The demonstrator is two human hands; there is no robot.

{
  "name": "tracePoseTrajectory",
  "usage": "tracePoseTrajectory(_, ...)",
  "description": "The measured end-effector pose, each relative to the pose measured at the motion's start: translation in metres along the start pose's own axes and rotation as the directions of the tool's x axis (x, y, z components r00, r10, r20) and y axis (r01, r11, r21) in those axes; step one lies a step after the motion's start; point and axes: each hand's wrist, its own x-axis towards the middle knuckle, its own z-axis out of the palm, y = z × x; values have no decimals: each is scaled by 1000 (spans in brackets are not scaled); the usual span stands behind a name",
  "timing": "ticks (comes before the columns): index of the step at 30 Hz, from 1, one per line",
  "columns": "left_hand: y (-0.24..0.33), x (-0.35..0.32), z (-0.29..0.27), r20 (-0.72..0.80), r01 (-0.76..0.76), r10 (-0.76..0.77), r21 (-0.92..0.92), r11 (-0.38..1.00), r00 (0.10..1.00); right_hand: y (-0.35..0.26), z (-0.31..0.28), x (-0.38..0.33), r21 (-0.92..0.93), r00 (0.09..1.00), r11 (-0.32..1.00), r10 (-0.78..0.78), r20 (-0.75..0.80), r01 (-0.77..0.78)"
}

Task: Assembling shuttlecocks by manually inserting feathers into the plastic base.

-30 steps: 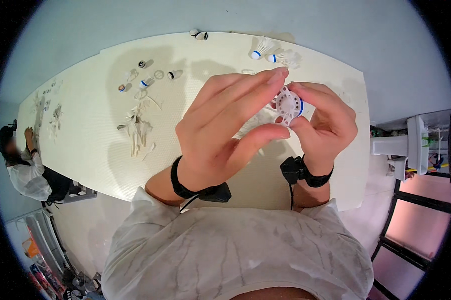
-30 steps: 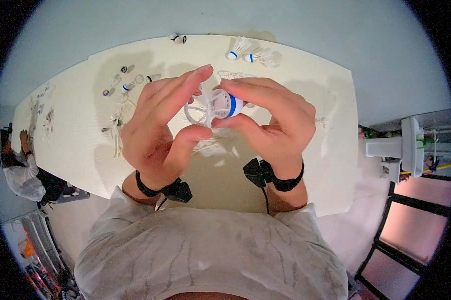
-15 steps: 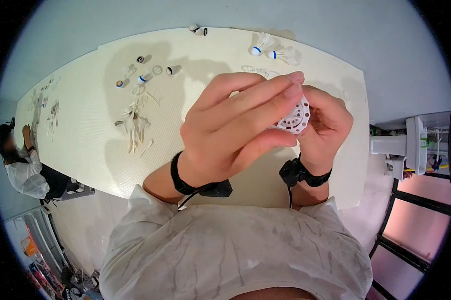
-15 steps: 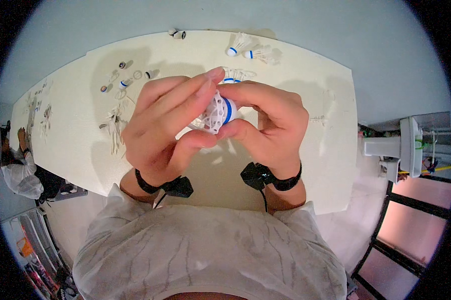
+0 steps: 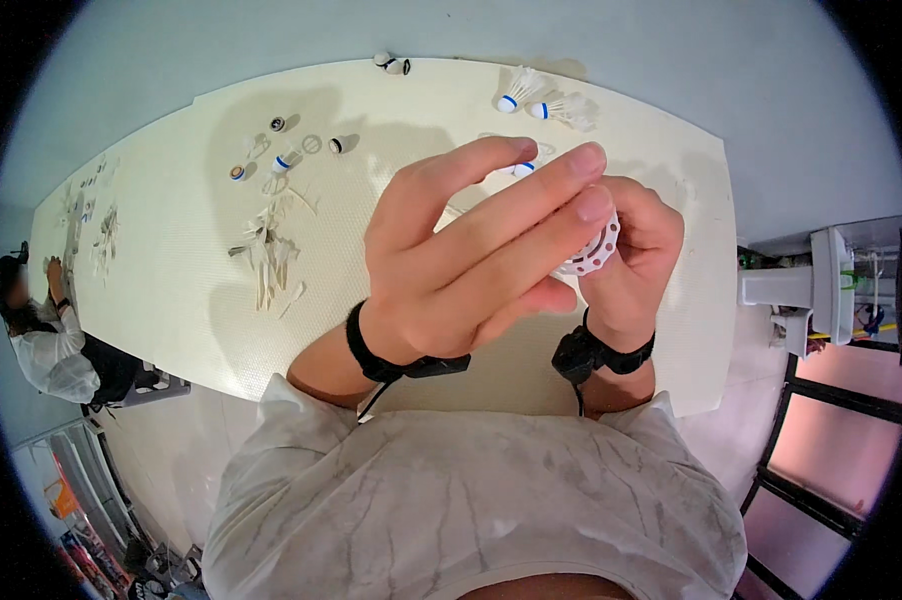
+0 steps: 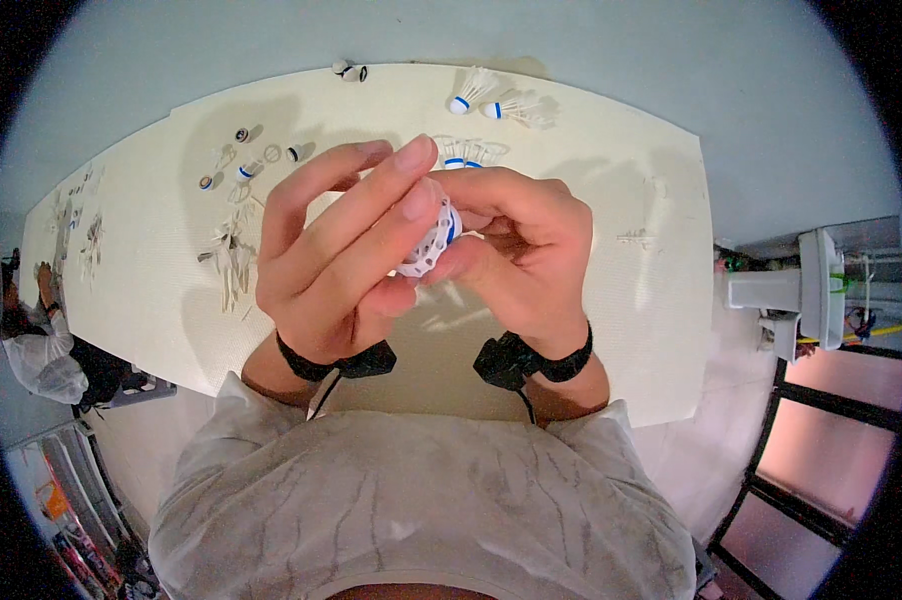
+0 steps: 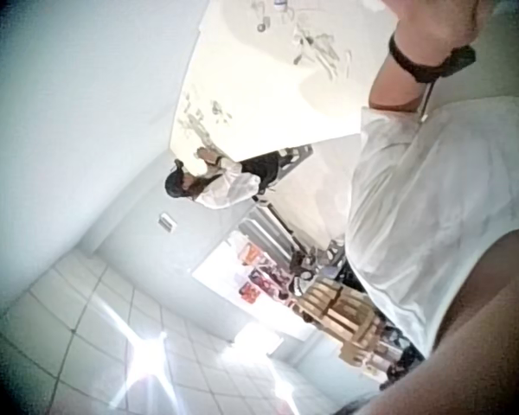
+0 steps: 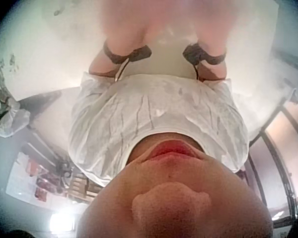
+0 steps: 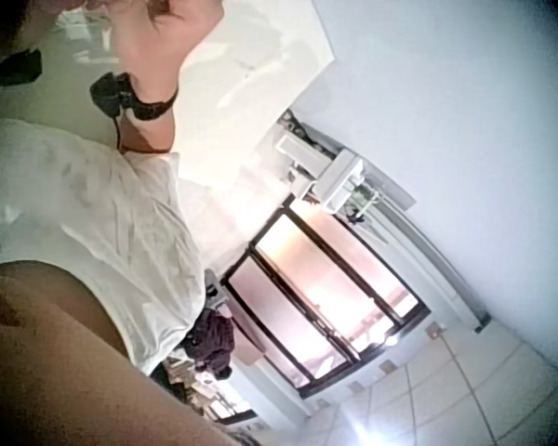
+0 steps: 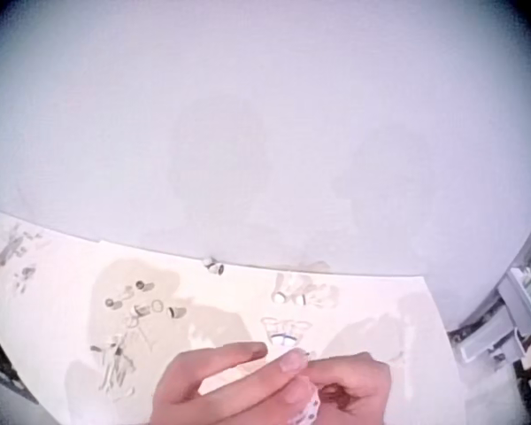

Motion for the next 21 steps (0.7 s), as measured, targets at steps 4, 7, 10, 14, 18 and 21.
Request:
tracePoseTrajectory(4, -3, 0, 0, 15, -39, 37, 131, 991, 999, 2, 4, -1, 96, 994, 991, 100, -51, -95)
tracePoseTrajectory(7, 1, 3, -2, 16, -9, 6, 164, 986, 1000, 0, 1, -1, 81, 995, 992, 99, -31, -96)
tracePoseTrajectory(10, 1, 3, -3, 23, 29, -33, 179, 983, 999, 0, 3, -1, 67, 995, 993, 95, -28, -93)
tracePoseTrajectory(14, -1, 2, -3, 24, 13, -18, 181, 983, 1000, -2, 8, -2, 56, 991, 993, 112, -73, -108)
tracePoseTrajectory(18, 0, 2, 0, 23, 13, -17, 167, 986, 1000, -2, 7, -4, 35, 993, 995, 92, -77, -89)
tracePoseTrajectory(21, 0, 2, -1, 43, 27, -34, 155, 988, 999, -3, 8, -5, 47, 988, 993, 113, -103, -108)
